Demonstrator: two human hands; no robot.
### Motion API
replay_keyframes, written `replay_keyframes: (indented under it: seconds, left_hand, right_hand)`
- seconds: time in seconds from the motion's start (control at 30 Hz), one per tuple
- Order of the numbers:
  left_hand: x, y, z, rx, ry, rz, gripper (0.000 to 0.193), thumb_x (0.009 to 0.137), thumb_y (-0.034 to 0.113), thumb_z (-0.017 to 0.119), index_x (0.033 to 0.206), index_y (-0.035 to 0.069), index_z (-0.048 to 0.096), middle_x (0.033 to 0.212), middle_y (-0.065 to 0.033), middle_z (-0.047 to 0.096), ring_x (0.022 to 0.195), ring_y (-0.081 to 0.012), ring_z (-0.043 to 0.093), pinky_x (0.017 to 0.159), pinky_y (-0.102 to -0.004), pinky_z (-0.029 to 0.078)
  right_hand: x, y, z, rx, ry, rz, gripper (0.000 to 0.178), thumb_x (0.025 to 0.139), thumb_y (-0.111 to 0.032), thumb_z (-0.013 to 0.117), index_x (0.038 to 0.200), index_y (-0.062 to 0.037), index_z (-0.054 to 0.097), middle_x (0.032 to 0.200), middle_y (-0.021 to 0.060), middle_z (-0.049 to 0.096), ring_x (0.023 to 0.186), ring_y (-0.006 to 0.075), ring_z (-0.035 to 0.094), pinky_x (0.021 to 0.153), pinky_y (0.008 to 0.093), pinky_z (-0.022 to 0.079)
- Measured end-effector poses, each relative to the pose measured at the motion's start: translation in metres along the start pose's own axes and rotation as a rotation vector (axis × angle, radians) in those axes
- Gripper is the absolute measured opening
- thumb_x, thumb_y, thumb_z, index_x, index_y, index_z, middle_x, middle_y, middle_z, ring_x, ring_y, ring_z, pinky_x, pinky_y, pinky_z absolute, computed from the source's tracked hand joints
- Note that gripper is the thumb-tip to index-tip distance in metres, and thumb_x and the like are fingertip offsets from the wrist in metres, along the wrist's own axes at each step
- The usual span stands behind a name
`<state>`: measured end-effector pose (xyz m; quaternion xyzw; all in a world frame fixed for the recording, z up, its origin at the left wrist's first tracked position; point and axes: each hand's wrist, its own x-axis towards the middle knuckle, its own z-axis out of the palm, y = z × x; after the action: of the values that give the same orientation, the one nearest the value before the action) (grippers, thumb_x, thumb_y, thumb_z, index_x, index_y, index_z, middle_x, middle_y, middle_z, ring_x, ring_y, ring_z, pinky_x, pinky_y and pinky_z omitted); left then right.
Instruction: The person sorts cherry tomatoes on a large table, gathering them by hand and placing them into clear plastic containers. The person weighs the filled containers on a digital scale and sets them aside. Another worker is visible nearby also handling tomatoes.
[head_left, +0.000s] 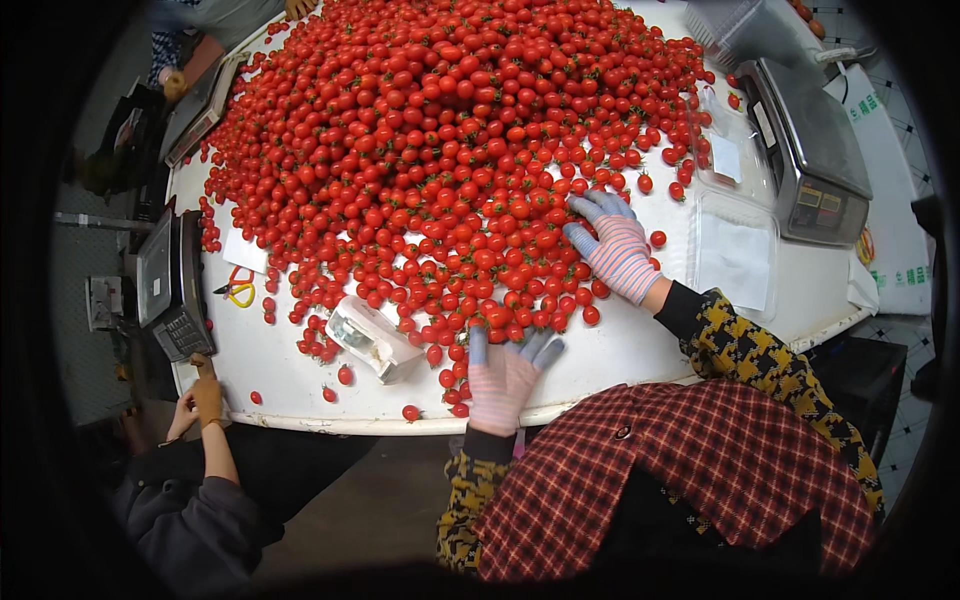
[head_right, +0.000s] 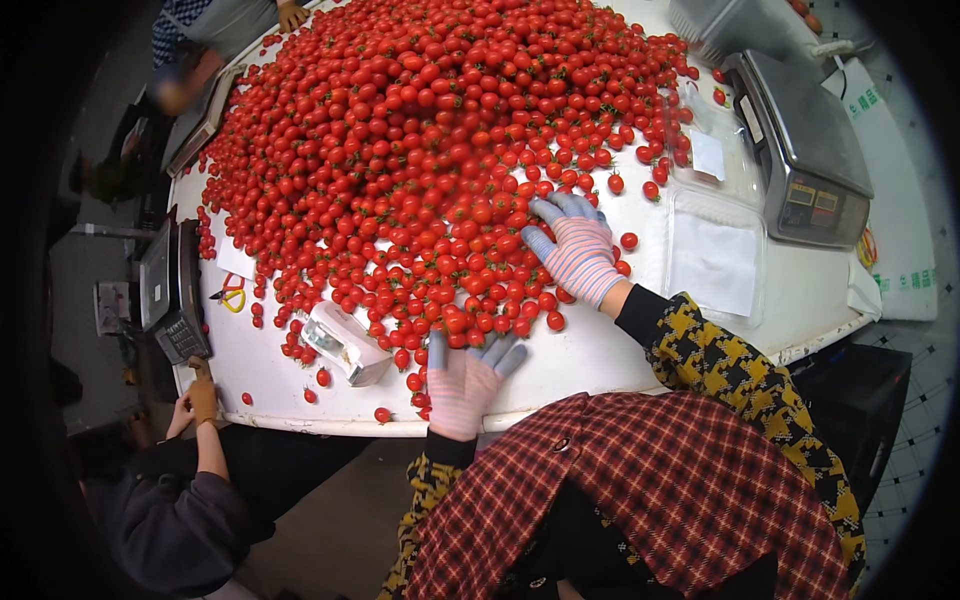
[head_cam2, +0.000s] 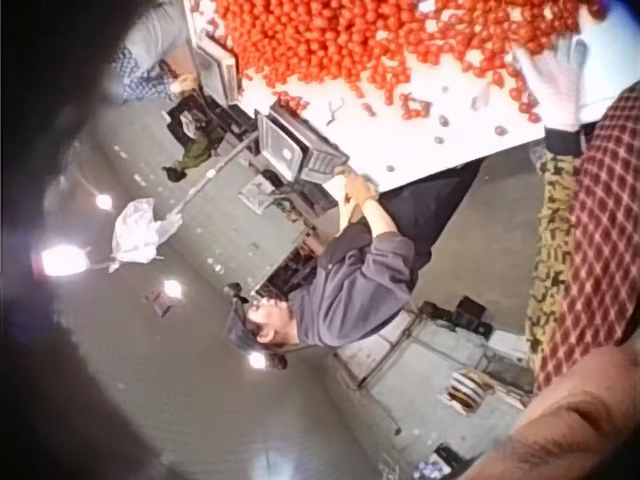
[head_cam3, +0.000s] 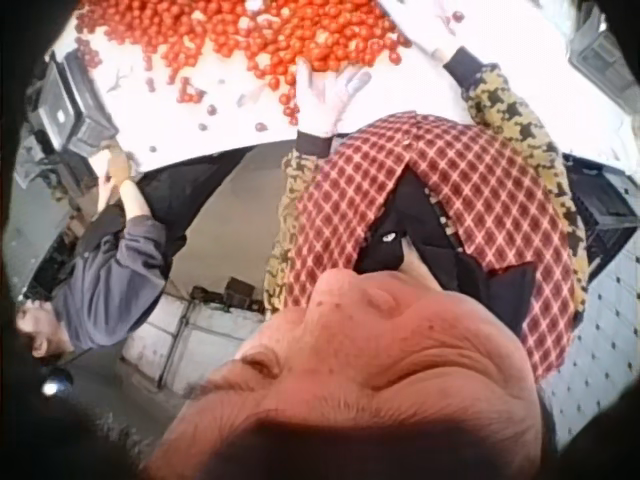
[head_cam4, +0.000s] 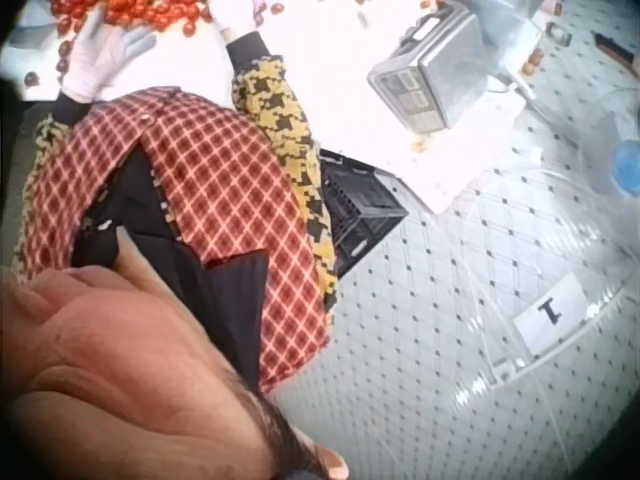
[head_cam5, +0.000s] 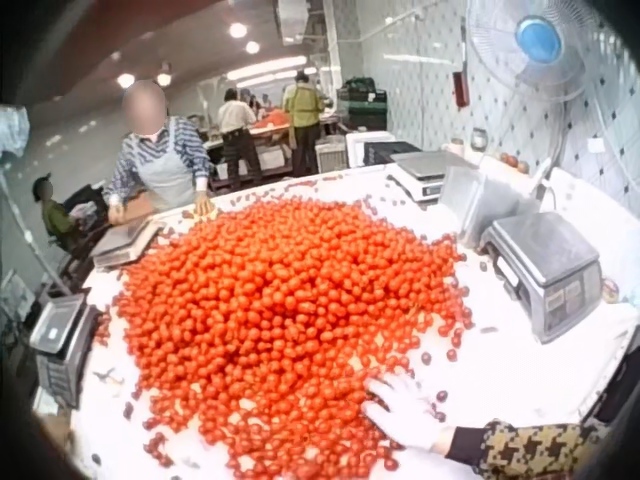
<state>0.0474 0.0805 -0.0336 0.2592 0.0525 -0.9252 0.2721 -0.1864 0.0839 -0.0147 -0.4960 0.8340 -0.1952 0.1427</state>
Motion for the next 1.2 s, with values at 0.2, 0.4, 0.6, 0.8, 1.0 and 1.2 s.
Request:
replay_keyframes:
  seconds: [0.2, 0.4, 0.6, 0.8, 1.0, 1.2]
  left_hand:
    - [0.05, -0.007, 0.017, -0.077, -0.178, -0.041, 0.079, 0.089, 0.062, 0.044, 0.147, 0.014, 0.022, 0.152, -0.0161, 0.023, 0.139, -0.0394, 0.024, 0.105, -0.0688, 0.023]
    - [0.039, -0.006, 0.022, -0.083, -0.14, -0.067, 0.075, 0.089, 0.054, 0.05, 0.146, 0.013, 0.024, 0.151, -0.0167, 0.025, 0.137, -0.0411, 0.026, 0.103, -0.0699, 0.025]
    - [0.018, -0.003, 0.032, 0.028, -0.16, 0.066, 0.068, 0.09, 0.042, 0.053, 0.146, 0.013, 0.028, 0.147, -0.0156, 0.031, 0.135, -0.0363, 0.031, 0.104, -0.0671, 0.028]
    - [0.011, -0.007, 0.033, 0.072, -0.079, 0.118, 0.066, 0.091, 0.036, 0.054, 0.147, 0.013, 0.028, 0.147, -0.013, 0.031, 0.134, -0.0306, 0.033, 0.106, -0.0523, 0.033]
    - [0.012, -0.013, 0.02, 0.045, -0.19, 0.081, 0.066, 0.092, 0.037, 0.053, 0.146, 0.013, 0.027, 0.147, -0.0129, 0.03, 0.135, -0.0315, 0.031, 0.105, -0.0553, 0.032]
    - [0.0, -0.011, 0.029, 0.194, -0.127, 0.125, 0.071, 0.09, 0.043, 0.055, 0.148, 0.015, 0.024, 0.147, -0.0143, 0.027, 0.136, -0.0333, 0.028, 0.105, -0.0592, 0.03]
  right_hand:
    - [-0.008, -0.009, 0.014, 0.188, 0.014, -0.061, 0.04, 0.088, -0.033, 0.059, 0.121, -0.0104, 0.059, 0.126, 0.0162, 0.052, 0.122, 0.0343, 0.043, 0.102, 0.0442, 0.037]
    - [-0.009, -0.005, 0.004, 0.218, -0.014, -0.059, 0.043, 0.088, -0.032, 0.06, 0.125, -0.0106, 0.057, 0.131, 0.0191, 0.048, 0.122, 0.0374, 0.044, 0.102, 0.0426, 0.038]
    - [-0.034, -0.029, -0.018, 0.077, 0.066, -0.485, 0.037, 0.076, -0.033, 0.067, 0.108, -0.0146, 0.063, 0.111, 0.008, 0.058, 0.109, 0.0276, 0.053, 0.109, 0.0538, 0.026]
    - [-0.038, -0.048, -0.005, -0.012, -0.157, -0.672, 0.032, 0.076, -0.035, 0.066, 0.103, -0.0169, 0.065, 0.096, 0.0023, 0.063, 0.1, 0.022, 0.058, 0.111, 0.0551, 0.023]
    - [-0.036, -0.041, -0.001, 0.079, -0.198, -0.637, 0.032, 0.073, -0.031, 0.07, 0.098, -0.0115, 0.065, 0.097, 0.0057, 0.06, 0.099, 0.0246, 0.057, 0.109, 0.0504, 0.027]
    - [-0.035, -0.036, -0.014, 0.48, -0.14, -0.517, 0.028, 0.068, -0.024, 0.073, 0.09, -0.0087, 0.064, 0.098, 0.0095, 0.06, 0.1, 0.0271, 0.056, 0.099, 0.0442, 0.039]
